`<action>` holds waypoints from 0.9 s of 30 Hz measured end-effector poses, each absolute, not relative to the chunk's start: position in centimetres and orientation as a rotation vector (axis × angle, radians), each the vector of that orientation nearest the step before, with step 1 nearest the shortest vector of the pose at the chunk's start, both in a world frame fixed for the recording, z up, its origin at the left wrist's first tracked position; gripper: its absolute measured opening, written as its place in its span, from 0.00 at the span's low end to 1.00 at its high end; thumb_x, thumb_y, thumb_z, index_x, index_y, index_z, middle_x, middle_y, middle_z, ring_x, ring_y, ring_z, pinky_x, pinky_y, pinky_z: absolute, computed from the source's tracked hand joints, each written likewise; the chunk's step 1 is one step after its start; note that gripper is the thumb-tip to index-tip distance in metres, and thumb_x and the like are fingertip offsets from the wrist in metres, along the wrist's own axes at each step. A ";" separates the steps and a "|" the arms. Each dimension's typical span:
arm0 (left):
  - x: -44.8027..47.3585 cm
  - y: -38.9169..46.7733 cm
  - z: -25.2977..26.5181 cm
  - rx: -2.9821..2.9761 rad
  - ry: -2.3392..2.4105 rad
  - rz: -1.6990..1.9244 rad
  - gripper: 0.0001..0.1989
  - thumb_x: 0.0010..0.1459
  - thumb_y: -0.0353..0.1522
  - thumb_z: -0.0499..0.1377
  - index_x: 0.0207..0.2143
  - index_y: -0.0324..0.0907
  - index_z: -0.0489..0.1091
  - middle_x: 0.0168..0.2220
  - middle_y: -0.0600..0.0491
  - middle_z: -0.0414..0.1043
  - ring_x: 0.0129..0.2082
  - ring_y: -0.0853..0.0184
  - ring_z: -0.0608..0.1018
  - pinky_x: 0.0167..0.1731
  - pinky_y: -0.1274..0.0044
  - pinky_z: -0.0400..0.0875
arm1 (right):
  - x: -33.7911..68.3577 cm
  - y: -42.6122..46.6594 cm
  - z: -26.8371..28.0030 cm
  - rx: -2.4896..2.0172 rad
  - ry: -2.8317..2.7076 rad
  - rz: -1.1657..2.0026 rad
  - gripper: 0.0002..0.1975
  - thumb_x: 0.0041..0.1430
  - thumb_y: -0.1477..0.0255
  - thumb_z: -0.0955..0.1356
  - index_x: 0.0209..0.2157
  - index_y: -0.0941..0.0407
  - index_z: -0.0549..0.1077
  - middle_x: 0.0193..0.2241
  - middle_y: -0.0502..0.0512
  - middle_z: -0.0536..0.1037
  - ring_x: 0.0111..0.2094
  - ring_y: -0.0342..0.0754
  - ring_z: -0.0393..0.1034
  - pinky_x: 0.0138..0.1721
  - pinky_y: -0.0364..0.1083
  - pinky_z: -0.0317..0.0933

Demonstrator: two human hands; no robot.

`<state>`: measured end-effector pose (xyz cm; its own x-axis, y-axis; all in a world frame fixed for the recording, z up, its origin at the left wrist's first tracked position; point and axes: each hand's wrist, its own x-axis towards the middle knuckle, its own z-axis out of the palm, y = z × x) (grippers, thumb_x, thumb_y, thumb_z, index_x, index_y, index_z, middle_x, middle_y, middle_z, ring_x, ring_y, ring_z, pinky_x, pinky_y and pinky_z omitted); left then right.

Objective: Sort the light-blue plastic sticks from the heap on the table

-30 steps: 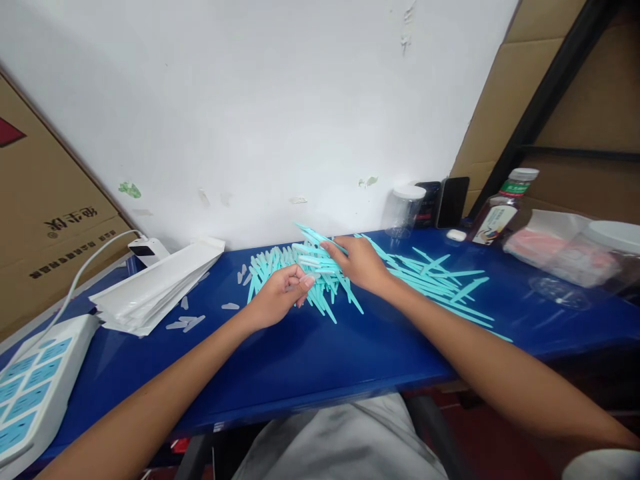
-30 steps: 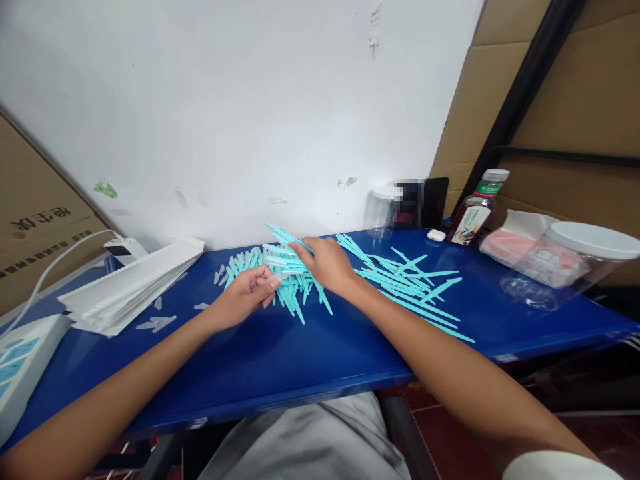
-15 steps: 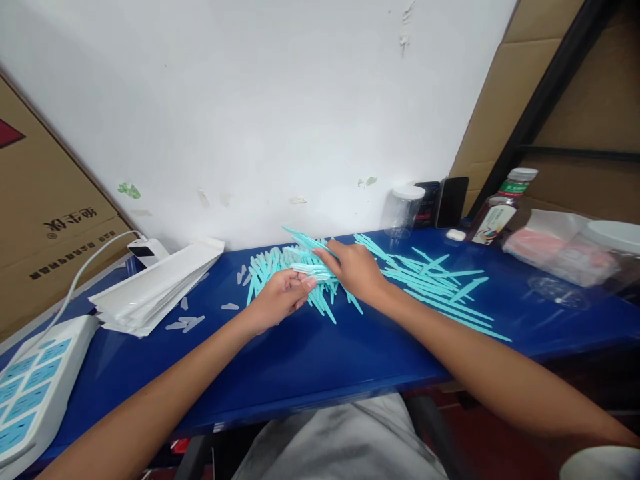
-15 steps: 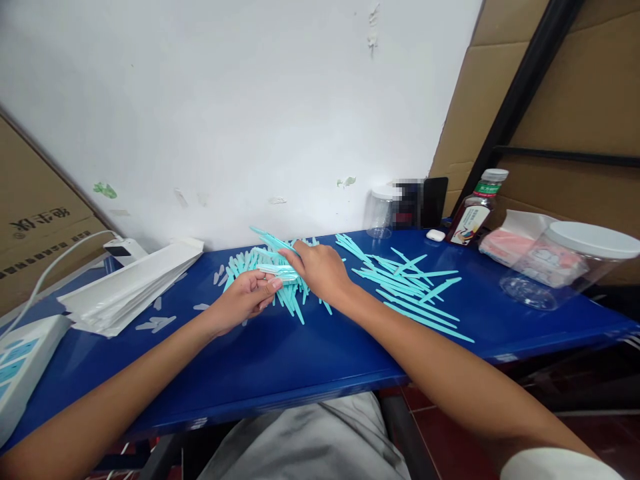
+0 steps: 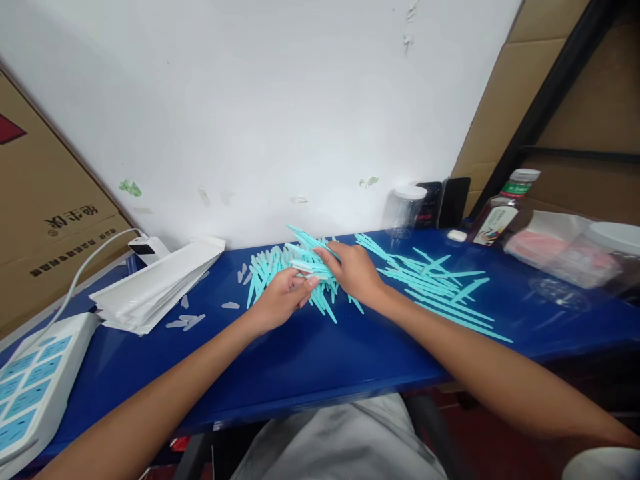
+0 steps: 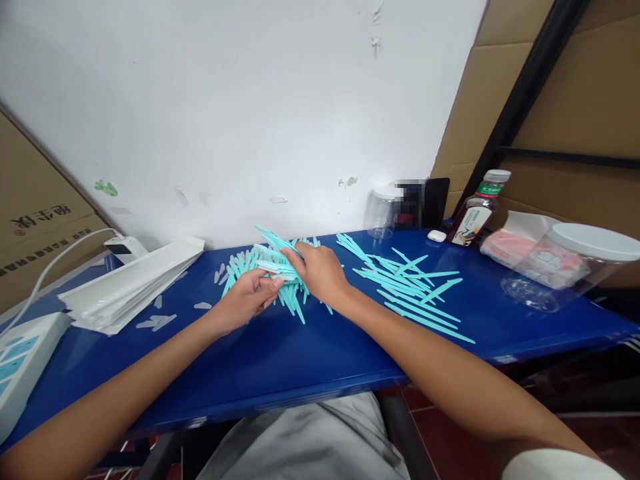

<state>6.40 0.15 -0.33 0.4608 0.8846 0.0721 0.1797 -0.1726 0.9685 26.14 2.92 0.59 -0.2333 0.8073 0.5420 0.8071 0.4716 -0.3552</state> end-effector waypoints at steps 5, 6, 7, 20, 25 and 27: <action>5.7 0.6 0.2 1.706 0.946 0.908 0.18 0.67 0.48 0.59 0.40 0.43 0.64 0.20 0.64 0.59 0.17 0.76 0.57 0.19 0.80 0.54 | 26.7 3.1 1.0 -1.376 -2.081 0.020 0.25 0.76 0.56 0.58 0.31 0.55 0.73 0.24 0.54 0.77 0.25 0.47 0.67 0.30 0.46 0.43; 5.6 0.7 0.3 1.716 0.945 0.913 0.18 0.67 0.48 0.58 0.39 0.42 0.64 0.20 0.64 0.58 0.17 0.76 0.57 0.19 0.80 0.53 | 26.7 3.2 1.0 -1.389 -2.091 0.014 0.25 0.76 0.56 0.58 0.32 0.55 0.73 0.25 0.54 0.78 0.25 0.47 0.68 0.30 0.46 0.43; 5.5 0.8 0.4 1.728 0.945 0.922 0.18 0.67 0.48 0.58 0.37 0.42 0.64 0.20 0.63 0.58 0.17 0.76 0.57 0.19 0.80 0.53 | 26.7 3.1 1.1 -1.405 -2.102 0.000 0.25 0.76 0.55 0.57 0.32 0.55 0.74 0.25 0.54 0.78 0.25 0.48 0.68 0.30 0.46 0.42; 5.4 0.8 0.5 1.696 1.008 0.925 0.21 0.66 0.48 0.59 0.30 0.42 0.62 0.19 0.63 0.51 0.17 0.77 0.52 0.17 0.80 0.47 | 26.6 2.8 1.3 -1.437 -2.208 -0.069 0.25 0.76 0.56 0.57 0.36 0.56 0.75 0.24 0.55 0.76 0.24 0.48 0.66 0.29 0.47 0.40; 5.2 1.0 0.5 1.699 1.023 0.884 0.22 0.66 0.50 0.58 0.33 0.41 0.66 0.19 0.63 0.52 0.17 0.77 0.53 0.17 0.80 0.47 | 26.7 3.1 1.2 -1.431 -2.178 -0.055 0.25 0.76 0.56 0.57 0.34 0.56 0.74 0.24 0.55 0.76 0.24 0.48 0.66 0.30 0.46 0.41; 5.0 1.1 0.5 1.696 1.020 0.868 0.21 0.66 0.51 0.58 0.34 0.41 0.67 0.19 0.63 0.52 0.17 0.77 0.53 0.17 0.80 0.47 | 26.8 3.2 1.2 -1.432 -2.175 -0.059 0.25 0.76 0.56 0.57 0.33 0.56 0.74 0.24 0.55 0.76 0.24 0.48 0.66 0.30 0.46 0.42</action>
<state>5.04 1.09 0.45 0.4024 0.9101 0.0988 0.2427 -0.2101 0.9471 26.79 3.22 1.20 -0.2971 0.8420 0.4502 0.8651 0.4369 -0.2463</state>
